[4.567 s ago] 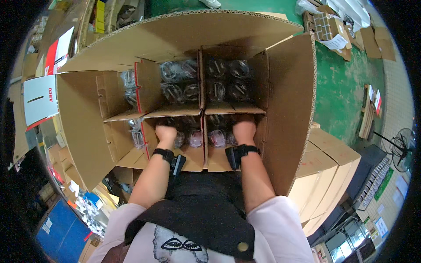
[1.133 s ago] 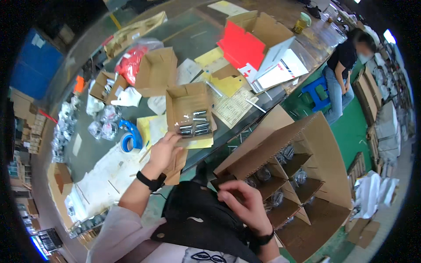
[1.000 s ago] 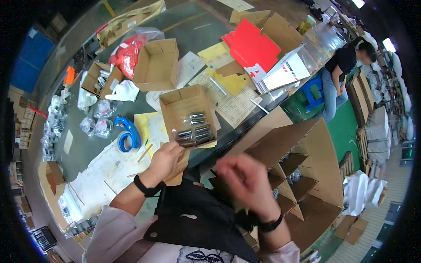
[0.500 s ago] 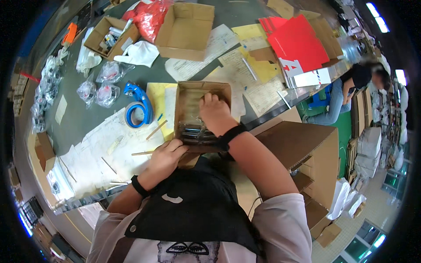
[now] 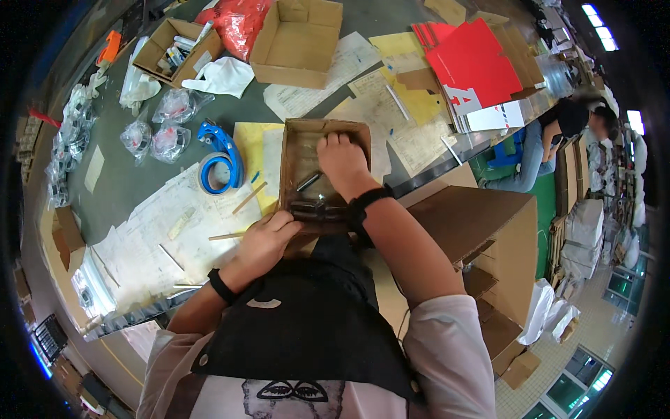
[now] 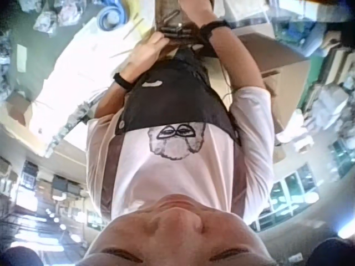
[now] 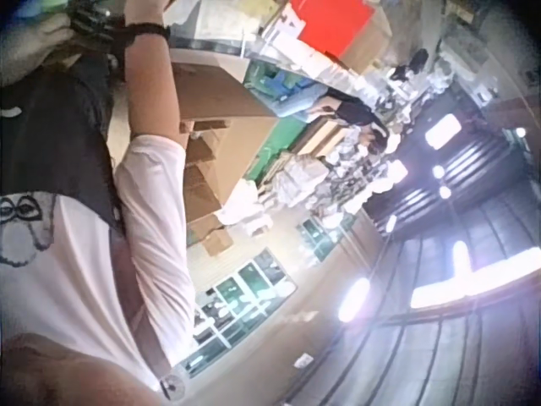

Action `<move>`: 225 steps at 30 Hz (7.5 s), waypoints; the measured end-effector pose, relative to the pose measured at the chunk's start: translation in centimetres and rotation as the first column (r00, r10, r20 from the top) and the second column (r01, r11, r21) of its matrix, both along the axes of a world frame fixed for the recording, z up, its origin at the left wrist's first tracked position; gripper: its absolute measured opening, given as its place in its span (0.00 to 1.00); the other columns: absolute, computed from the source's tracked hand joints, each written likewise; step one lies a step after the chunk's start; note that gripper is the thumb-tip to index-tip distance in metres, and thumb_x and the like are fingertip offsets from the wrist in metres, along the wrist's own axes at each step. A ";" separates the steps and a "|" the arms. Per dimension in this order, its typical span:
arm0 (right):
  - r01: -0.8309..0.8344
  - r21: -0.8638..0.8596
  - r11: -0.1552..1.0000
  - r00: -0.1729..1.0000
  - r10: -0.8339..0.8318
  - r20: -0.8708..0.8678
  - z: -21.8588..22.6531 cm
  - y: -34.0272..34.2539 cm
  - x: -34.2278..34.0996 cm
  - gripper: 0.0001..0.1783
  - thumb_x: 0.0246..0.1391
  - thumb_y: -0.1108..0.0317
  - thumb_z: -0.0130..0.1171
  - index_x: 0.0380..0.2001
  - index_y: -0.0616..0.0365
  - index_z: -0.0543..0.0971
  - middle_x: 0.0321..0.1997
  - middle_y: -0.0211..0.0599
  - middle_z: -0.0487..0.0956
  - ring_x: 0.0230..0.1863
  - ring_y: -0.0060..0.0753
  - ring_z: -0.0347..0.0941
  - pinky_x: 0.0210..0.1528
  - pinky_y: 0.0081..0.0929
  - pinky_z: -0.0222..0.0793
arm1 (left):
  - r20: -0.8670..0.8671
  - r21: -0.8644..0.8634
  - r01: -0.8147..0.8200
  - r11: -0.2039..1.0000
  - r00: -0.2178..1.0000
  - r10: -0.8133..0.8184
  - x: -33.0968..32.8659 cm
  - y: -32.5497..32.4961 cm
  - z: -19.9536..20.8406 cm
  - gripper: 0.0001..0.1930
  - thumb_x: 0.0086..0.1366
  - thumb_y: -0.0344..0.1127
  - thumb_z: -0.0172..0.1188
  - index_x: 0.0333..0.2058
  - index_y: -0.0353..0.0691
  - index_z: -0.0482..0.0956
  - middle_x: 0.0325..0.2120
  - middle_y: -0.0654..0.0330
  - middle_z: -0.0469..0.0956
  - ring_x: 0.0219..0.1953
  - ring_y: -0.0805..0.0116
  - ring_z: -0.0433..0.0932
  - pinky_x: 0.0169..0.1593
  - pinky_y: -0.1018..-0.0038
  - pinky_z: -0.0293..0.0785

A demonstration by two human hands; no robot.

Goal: The person packs small cylindrical metal objects into red cardboard boxes labeled ARCO. They transfer the items from a larger divided cardboard box into the smaller red boxes, arranging them neatly inside. The person then closes the red boxes and stacks them within the larger container.

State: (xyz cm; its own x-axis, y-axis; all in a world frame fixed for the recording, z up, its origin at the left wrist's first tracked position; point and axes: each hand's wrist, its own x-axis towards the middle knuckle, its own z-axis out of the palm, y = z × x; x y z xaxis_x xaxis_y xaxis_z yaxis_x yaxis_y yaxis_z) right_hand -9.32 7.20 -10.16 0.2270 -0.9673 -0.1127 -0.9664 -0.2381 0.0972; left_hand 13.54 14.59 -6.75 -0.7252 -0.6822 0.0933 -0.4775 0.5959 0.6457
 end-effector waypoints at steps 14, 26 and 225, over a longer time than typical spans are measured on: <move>0.112 0.267 0.957 0.800 -0.246 0.548 6.2 -1.1 -0.6 0.17 0.40 0.72 0.61 0.36 0.61 0.71 0.33 0.52 0.78 0.41 0.56 0.74 0.43 0.44 0.70 | -0.014 -0.058 -0.001 0.998 1.000 0.001 0.2 0.0 -0.6 0.11 0.54 0.29 0.54 0.37 0.44 0.76 0.34 0.62 0.70 0.35 0.61 0.76 0.36 0.67 0.75; -0.048 0.304 0.951 0.867 -0.112 0.485 1.3 0.1 0.2 0.19 0.38 0.77 0.61 0.39 0.58 0.73 0.39 0.48 0.77 0.44 0.54 0.75 0.45 0.44 0.71 | -0.006 0.010 0.017 1.000 1.000 -0.017 0.1 0.0 -0.4 0.15 0.51 0.24 0.57 0.40 0.41 0.76 0.35 0.57 0.71 0.38 0.55 0.75 0.41 0.65 0.74; 0.646 0.170 0.744 -0.099 -0.138 0.985 18.9 0.1 -14.7 0.21 0.53 0.81 0.57 0.51 0.60 0.68 0.39 0.33 0.75 0.28 0.18 0.72 0.27 0.16 0.68 | 0.024 0.424 -0.164 0.891 0.985 0.169 10.4 12.6 -5.4 0.22 0.60 0.27 0.57 0.55 0.41 0.72 0.57 0.53 0.69 0.61 0.63 0.66 0.62 0.67 0.61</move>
